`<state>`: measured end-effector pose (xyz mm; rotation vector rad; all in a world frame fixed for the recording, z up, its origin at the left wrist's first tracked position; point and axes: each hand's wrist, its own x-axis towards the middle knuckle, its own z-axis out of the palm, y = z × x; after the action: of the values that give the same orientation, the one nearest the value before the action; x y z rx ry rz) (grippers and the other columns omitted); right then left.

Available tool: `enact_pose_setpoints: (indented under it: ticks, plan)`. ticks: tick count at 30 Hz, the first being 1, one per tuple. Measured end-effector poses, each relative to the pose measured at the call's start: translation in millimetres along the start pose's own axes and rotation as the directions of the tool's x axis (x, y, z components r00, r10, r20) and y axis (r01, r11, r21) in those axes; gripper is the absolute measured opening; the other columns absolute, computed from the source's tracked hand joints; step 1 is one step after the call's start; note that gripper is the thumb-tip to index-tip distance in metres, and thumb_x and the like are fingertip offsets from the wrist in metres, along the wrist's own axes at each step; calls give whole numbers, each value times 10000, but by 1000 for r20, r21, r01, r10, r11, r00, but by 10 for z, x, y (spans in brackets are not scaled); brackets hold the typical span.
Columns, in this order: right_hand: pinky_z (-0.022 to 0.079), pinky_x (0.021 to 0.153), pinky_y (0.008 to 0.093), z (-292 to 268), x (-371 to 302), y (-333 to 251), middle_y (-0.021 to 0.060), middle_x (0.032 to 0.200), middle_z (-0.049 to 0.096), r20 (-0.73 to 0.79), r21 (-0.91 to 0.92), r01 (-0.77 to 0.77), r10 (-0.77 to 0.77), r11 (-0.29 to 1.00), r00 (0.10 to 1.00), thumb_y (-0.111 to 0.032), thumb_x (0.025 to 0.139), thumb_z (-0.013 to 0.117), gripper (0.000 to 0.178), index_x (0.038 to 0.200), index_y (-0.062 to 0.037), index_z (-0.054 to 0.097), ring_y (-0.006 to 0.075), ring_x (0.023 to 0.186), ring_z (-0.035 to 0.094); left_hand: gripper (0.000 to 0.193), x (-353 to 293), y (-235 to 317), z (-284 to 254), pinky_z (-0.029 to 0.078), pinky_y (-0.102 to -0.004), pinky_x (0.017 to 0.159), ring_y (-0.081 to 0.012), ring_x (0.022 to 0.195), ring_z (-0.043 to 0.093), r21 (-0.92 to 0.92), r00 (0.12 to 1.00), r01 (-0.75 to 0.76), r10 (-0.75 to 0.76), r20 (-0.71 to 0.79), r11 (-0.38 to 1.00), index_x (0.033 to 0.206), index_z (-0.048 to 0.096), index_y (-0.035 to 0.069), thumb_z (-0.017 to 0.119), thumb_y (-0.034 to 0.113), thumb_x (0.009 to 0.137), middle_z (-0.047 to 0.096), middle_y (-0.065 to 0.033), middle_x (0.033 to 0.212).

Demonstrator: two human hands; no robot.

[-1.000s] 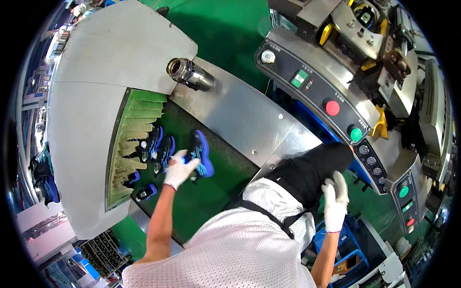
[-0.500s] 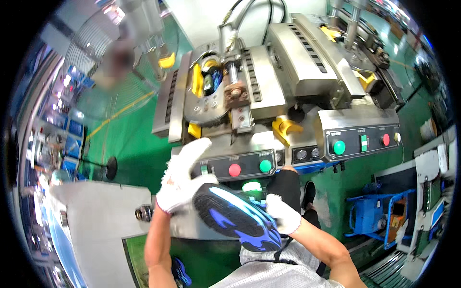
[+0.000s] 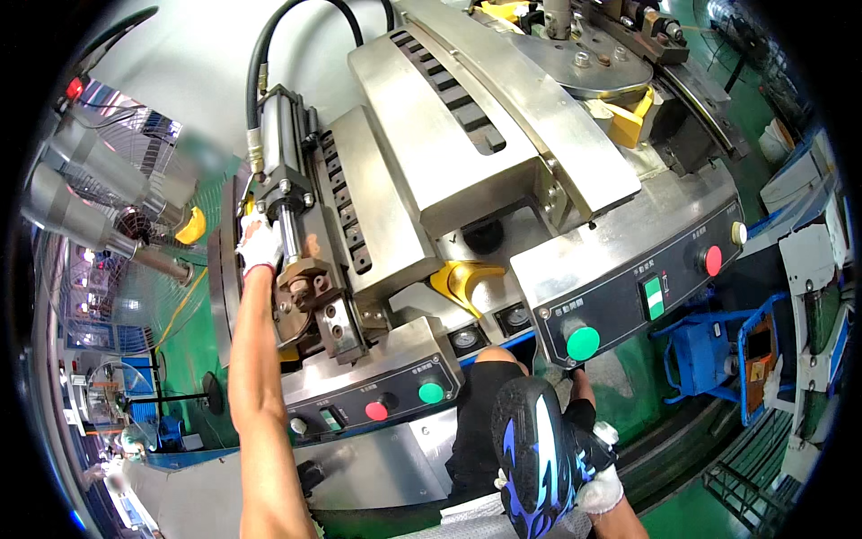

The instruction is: The person places shoes into a specialized heat-pressing or shaping machine, activates the machine using a green button, and then moves the processed shoes onto a lower rack or conveyor.

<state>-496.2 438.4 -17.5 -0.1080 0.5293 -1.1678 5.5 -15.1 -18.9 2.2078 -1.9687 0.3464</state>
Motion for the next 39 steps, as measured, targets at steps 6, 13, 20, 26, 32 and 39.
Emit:
enact_pose_setpoints:
  ticks: [6,13,20,26,32,39]
  plan:
    - [550,1070,547,224,149,92,225,1477,570,-8,-45,38,-38,998,999,-120,849,820,945,1633,-58,296,387,1272,648,622,170,-203,-662,501,-443,1046,-370,1194,666,-309,991,32,-71,-113,951,1420,568,68,742,402,925,687,-221,1283]
    - [608,986,480,540,304,390,235,1355,647,-86,-239,66,-89,969,992,11,909,563,639,1533,32,427,351,1176,700,527,-1794,-168,-2298,496,-364,1042,-247,1155,641,-533,927,-30,-176,-331,845,1396,602,23,771,164,917,668,-157,1265]
    - [566,757,352,1113,654,608,79,1130,681,-141,-739,7,-166,674,976,-91,907,715,488,1372,-55,574,196,915,674,496,-4737,-523,-1954,519,-405,943,-301,1030,642,-595,944,261,-329,-6,760,1212,624,-2,805,18,751,654,-149,1116]
    - [528,952,334,2305,1904,906,59,1146,727,212,-856,300,-244,421,946,-169,968,731,435,1349,20,641,123,1021,648,567,-6226,-664,-697,526,-449,878,-330,955,635,-552,864,483,-473,174,679,1304,602,58,839,120,793,621,-145,1091]
    - [594,720,366,3166,4125,1151,130,960,750,150,-947,201,-208,252,966,-192,818,824,347,1081,17,736,199,823,731,612,-6386,-719,-324,479,-499,1051,-406,1218,557,-562,902,419,-399,166,713,1245,597,42,882,88,705,542,-191,1309]
    - [520,1070,438,2861,5672,1939,222,1354,678,350,-663,-89,-413,-743,841,-334,903,632,623,1441,-26,566,402,1232,673,507,-6508,-833,-216,490,-485,1080,-419,1294,569,-706,918,368,-356,174,605,1151,576,25,868,26,736,553,-192,1321]
